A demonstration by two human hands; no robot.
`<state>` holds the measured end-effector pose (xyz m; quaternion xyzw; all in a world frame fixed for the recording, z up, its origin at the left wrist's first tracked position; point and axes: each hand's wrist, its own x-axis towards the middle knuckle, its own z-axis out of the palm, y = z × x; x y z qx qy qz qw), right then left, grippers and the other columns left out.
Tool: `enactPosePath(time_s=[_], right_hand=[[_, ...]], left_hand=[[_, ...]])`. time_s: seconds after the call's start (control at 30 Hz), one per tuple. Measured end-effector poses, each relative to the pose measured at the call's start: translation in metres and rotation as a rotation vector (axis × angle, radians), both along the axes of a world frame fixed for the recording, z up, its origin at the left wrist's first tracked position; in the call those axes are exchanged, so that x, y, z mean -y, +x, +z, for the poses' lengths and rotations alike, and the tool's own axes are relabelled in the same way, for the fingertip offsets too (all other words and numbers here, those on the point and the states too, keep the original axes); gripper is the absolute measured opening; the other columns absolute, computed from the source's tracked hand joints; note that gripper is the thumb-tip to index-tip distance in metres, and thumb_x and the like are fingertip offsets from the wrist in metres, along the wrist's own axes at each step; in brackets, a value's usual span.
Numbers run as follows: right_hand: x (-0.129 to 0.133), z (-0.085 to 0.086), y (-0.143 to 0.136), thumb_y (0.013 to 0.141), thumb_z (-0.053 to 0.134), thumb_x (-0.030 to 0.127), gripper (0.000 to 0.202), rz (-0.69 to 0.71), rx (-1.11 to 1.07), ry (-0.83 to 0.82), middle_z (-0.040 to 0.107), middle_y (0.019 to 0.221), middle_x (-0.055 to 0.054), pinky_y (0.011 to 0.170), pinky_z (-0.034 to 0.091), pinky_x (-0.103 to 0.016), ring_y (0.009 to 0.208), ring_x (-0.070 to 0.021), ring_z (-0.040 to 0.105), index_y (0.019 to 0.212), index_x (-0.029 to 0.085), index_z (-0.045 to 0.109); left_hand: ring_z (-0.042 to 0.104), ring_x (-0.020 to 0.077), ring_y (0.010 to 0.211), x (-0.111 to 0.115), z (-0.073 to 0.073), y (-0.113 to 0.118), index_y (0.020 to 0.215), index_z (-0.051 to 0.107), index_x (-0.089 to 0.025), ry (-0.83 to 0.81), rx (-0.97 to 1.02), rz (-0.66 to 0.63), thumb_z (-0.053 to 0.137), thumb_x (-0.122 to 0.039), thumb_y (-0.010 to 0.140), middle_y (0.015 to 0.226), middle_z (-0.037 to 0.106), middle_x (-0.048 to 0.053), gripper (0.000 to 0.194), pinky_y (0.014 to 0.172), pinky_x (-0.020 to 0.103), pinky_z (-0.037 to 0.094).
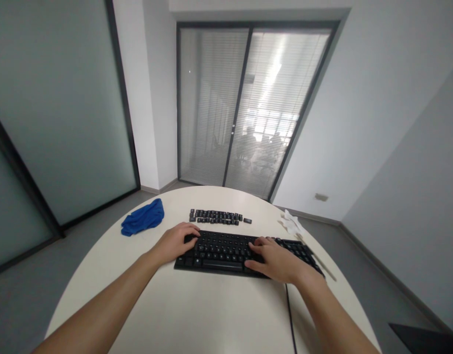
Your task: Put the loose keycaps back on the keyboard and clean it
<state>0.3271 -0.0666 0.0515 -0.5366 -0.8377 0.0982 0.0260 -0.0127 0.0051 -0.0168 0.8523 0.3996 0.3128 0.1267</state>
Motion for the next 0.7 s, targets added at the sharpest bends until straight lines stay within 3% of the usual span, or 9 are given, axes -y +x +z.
enactPosePath(time_s=[0.17,0.27,0.43,0.7], right_hand=[[-0.009,-0.005,-0.012,0.102,0.040,0.044,0.043,-0.092,0.069,0.137,0.071,0.104,-0.013,0.092,0.045,-0.034,0.100,-0.0260,0.065,0.102,0.019,0.075],[-0.022,-0.009,-0.019,0.100,0.046,0.037,0.033,-0.225,0.098,0.231,0.073,0.095,-0.010,0.082,0.046,-0.031,0.091,-0.0240,0.067,0.090,0.021,0.074],[-0.056,-0.019,-0.029,0.096,0.051,0.025,0.022,-0.304,0.055,0.287,0.072,0.111,-0.008,0.085,0.045,-0.029,0.103,-0.0229,0.066,0.107,0.022,0.070],[-0.097,-0.028,-0.044,0.088,0.061,0.020,0.030,-0.361,0.035,0.248,0.068,0.118,-0.010,0.089,0.045,-0.029,0.106,-0.0232,0.065,0.117,0.021,0.068]], left_hand=[[0.064,0.0226,0.109,0.000,0.003,0.000,0.096,0.072,-0.026,0.017,-0.010,0.011,0.054,-0.033,0.092,0.115,0.071,0.002,0.020,0.098,0.037,0.050],[0.064,0.0225,0.107,0.001,0.005,0.001,0.095,0.072,-0.026,0.019,-0.012,0.009,0.052,-0.035,0.093,0.113,0.072,0.002,0.022,0.097,0.036,0.050],[0.064,0.0222,0.105,0.003,0.009,0.003,0.094,0.073,-0.026,0.001,0.003,0.018,0.050,-0.039,0.096,0.111,0.072,0.002,0.026,0.097,0.036,0.050],[0.064,0.0214,0.106,0.003,0.010,0.001,0.095,0.072,-0.026,0.002,0.004,0.008,0.051,-0.039,0.096,0.112,0.072,0.002,0.025,0.097,0.035,0.049]])
